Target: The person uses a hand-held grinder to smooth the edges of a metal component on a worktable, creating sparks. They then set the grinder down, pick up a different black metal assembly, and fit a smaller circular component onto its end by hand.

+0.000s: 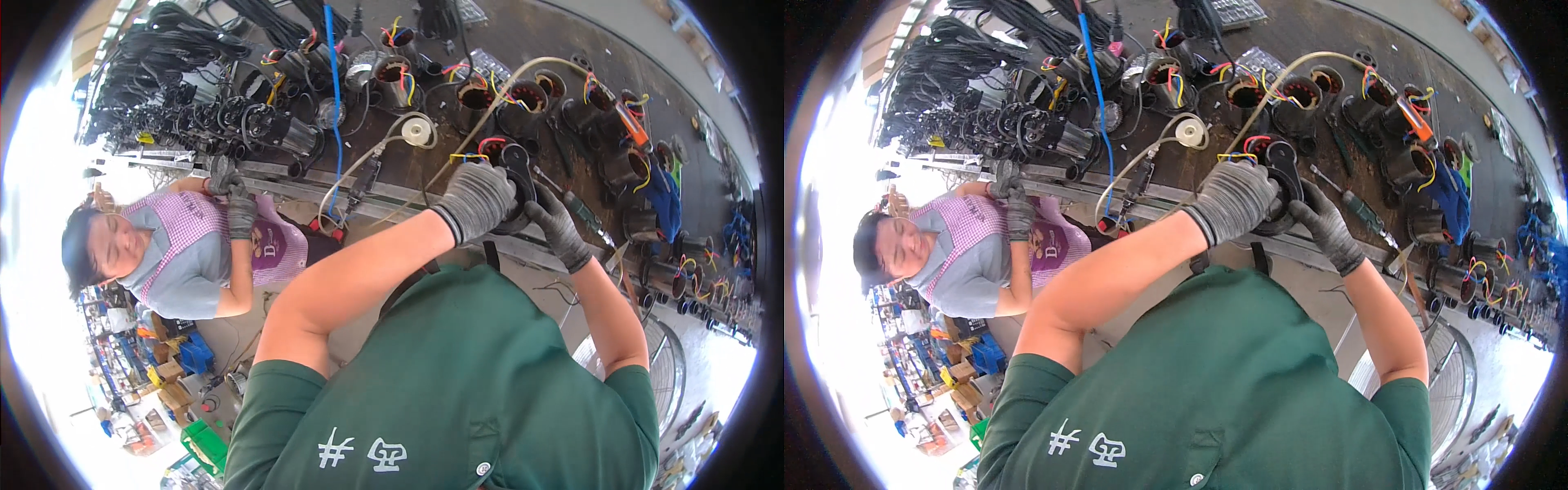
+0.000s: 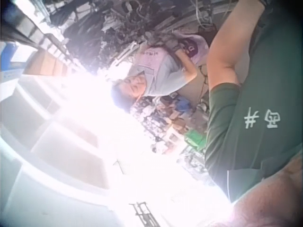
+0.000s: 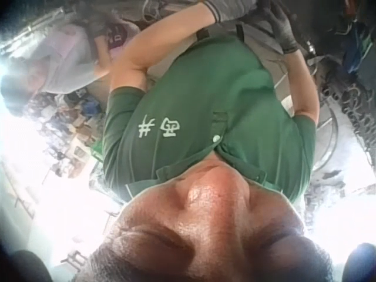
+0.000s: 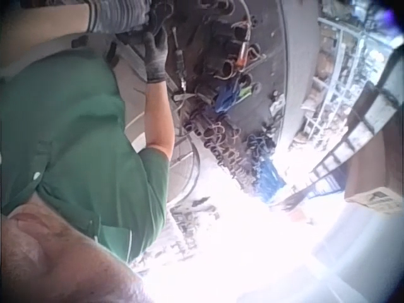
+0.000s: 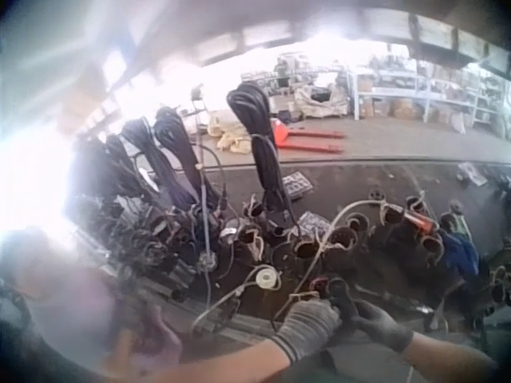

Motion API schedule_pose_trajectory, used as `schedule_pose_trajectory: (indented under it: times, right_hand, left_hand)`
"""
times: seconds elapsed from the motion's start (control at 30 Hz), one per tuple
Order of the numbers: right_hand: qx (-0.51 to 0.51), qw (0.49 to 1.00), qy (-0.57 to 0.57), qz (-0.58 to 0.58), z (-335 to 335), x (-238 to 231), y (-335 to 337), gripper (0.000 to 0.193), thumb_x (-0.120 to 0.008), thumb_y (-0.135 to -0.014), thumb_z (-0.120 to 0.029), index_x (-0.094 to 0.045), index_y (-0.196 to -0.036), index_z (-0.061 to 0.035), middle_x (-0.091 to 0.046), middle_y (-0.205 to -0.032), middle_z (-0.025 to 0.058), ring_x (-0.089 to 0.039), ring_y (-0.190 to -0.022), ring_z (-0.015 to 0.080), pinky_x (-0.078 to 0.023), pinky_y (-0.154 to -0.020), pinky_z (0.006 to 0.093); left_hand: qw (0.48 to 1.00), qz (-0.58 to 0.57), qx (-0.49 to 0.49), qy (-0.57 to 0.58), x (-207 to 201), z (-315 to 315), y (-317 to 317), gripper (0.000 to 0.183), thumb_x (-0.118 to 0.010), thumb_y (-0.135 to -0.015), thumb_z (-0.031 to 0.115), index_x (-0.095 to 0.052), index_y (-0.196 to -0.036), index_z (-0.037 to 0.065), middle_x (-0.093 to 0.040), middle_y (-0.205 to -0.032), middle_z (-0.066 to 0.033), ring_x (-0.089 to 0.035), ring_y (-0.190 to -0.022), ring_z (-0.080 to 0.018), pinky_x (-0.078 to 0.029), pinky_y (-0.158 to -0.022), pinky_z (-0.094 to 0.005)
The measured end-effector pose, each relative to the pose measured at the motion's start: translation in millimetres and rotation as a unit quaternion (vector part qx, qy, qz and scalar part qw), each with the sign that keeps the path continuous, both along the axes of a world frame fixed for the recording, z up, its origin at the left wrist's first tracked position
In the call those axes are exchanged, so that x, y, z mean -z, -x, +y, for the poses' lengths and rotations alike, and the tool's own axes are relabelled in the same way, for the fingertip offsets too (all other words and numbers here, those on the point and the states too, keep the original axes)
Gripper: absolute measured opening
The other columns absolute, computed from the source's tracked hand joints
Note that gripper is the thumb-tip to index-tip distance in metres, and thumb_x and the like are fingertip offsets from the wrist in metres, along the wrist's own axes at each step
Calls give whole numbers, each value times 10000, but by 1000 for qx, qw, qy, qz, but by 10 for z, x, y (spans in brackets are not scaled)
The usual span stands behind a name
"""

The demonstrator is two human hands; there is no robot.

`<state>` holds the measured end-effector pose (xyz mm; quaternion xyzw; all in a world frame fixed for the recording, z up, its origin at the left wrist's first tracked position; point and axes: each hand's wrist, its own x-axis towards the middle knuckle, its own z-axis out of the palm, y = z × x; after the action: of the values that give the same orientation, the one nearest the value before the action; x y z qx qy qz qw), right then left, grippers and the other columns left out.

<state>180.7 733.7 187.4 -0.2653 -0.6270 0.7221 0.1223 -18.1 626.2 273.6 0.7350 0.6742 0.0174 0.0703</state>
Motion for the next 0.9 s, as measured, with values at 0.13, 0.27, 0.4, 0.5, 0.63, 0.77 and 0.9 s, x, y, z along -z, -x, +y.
schedule_pose_trajectory:
  times: [0.13,0.27,0.4,0.5,0.63,0.77,0.9]
  right_hand:
    - [16,992,-53,-110,44,-257,27,700,-747,-884,-208,-407,-1450,23,-564,-1326,165,-570,-1175,231,-462,-1008,366]
    - [-3,860,-491,-135,13,-714,200,533,-774,-772,-140,-560,-1241,-3,-603,-1039,200,-606,-960,372,-509,-863,434]
    - [-88,800,-588,-85,-72,-940,452,369,-716,-761,-109,-624,-1106,-17,-604,-942,203,-587,-886,391,-498,-789,468]
    - [-192,755,-618,-104,-187,-1121,662,332,-710,-774,-166,-644,-1068,-25,-611,-944,201,-598,-882,386,-503,-778,466]
    - [-230,733,-617,-167,-163,-995,734,216,-705,-805,-205,-690,-979,-77,-626,-936,167,-620,-909,360,-516,-778,461]
    - [-259,737,-610,-132,-129,-1010,776,178,-704,-831,-194,-704,-964,-76,-637,-879,146,-642,-848,341,-527,-752,441]
    - [-127,884,-440,-90,-9,-1063,683,177,-715,-869,-148,-717,-1007,-37,-677,-872,108,-655,-780,269,-515,-706,360]
  left_hand:
    - [997,-14,0,-74,-32,-82,-23,175,-621,-853,233,-682,-901,76,-658,-929,-156,-668,-887,-320,-551,-714,-442]
    - [998,-7,-36,-46,118,-81,-30,145,-618,-847,205,-682,-876,78,-657,-905,-150,-668,-873,-319,-546,-698,-437]
    - [989,-72,-43,-118,132,-166,64,173,-613,-852,233,-686,-867,76,-648,-867,-135,-663,-843,-313,-536,-683,-431]
    - [987,-76,-24,-142,202,-320,147,203,-617,-851,262,-679,-906,77,-636,-895,-131,-645,-857,-313,-528,-715,-433]
    - [952,-240,-100,-162,224,-761,254,247,-649,-855,246,-663,-1054,100,-628,-1036,-134,-629,-972,-324,-517,-836,-453]
    - [809,-485,-261,-208,904,-1557,447,251,-680,-847,135,-647,-1091,84,-642,-1068,-169,-631,-979,-340,-520,-854,-434]
    - [737,-478,-465,-111,1889,-2760,484,237,-644,-920,191,-644,-1101,37,-664,-1069,-172,-651,-979,-297,-525,-871,-389]
